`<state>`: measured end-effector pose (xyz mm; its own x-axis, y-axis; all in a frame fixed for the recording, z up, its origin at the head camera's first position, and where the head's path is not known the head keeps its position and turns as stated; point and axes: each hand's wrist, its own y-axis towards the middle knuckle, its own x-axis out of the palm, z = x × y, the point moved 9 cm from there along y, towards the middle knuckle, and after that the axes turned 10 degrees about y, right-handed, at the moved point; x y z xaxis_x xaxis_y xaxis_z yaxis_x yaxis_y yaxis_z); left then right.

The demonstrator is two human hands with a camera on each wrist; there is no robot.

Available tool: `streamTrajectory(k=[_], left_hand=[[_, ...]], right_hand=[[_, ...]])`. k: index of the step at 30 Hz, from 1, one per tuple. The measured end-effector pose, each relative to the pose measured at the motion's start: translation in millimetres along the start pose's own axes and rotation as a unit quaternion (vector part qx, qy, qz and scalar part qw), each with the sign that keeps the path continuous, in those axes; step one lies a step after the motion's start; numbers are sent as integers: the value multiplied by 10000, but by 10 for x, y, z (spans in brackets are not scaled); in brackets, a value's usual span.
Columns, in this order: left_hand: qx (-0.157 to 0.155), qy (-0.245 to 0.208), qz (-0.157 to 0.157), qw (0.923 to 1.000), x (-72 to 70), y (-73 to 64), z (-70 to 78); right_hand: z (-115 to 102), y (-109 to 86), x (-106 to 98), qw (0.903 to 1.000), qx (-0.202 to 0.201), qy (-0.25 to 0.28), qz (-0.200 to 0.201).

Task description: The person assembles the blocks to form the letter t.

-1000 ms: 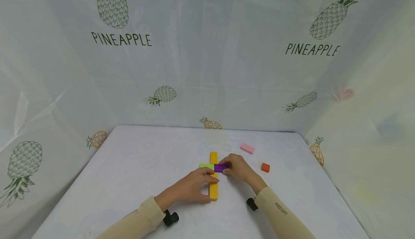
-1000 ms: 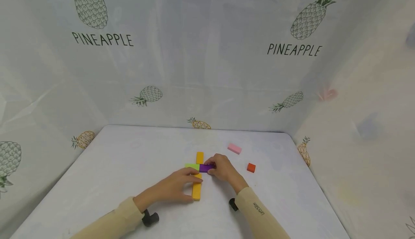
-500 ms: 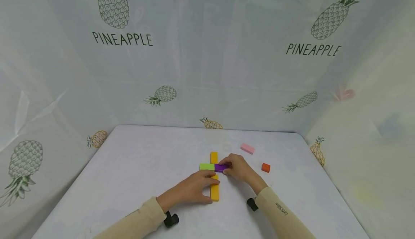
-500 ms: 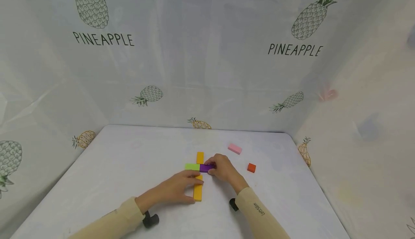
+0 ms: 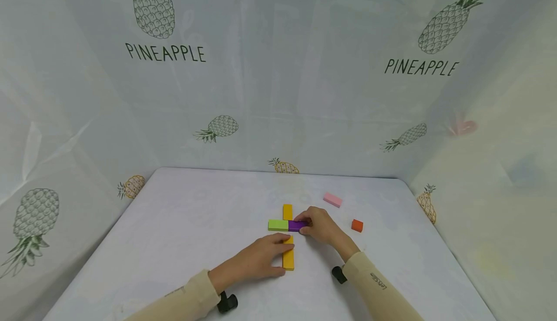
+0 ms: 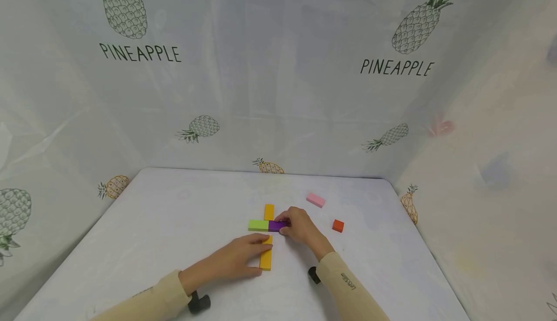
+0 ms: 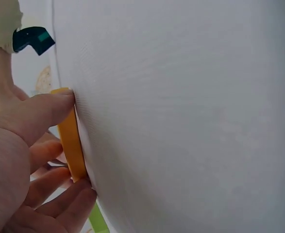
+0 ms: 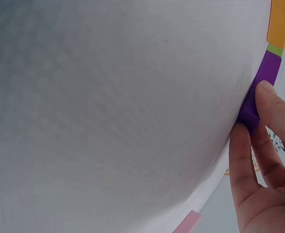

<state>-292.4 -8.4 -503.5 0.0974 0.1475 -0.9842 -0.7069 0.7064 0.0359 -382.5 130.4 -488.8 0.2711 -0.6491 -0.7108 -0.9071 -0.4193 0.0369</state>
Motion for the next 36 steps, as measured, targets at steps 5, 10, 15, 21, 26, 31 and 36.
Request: streamTrajectory(k=[5, 10, 15, 21, 26, 31, 36], left_hand=[[-58, -174, 50, 9998, -6, 3, -23], [-164, -191, 103, 9996, -25, 15, -50], [-173, -129, 158, 9996, -48, 33, -60], [-153, -29, 203, 9997, -52, 63, -74], [-259, -103, 146, 9995, -51, 74, -89], [-302, -111, 132, 9994, -38, 83, -101], [-272, -70, 163, 9995, -35, 98, -105]], right_hand=[[-1, 0, -3, 10000, -19, -3, 19], [10, 2, 1, 10000, -25, -12, 25], [18, 2, 3, 10000, -28, 15, 27], [7, -1, 3, 10000, -31, 52, -7], [-8, -3, -4, 10000, -27, 89, -29], [8, 5, 0, 10000, -31, 78, -19], [15, 5, 4, 10000, -59, 24, -5]])
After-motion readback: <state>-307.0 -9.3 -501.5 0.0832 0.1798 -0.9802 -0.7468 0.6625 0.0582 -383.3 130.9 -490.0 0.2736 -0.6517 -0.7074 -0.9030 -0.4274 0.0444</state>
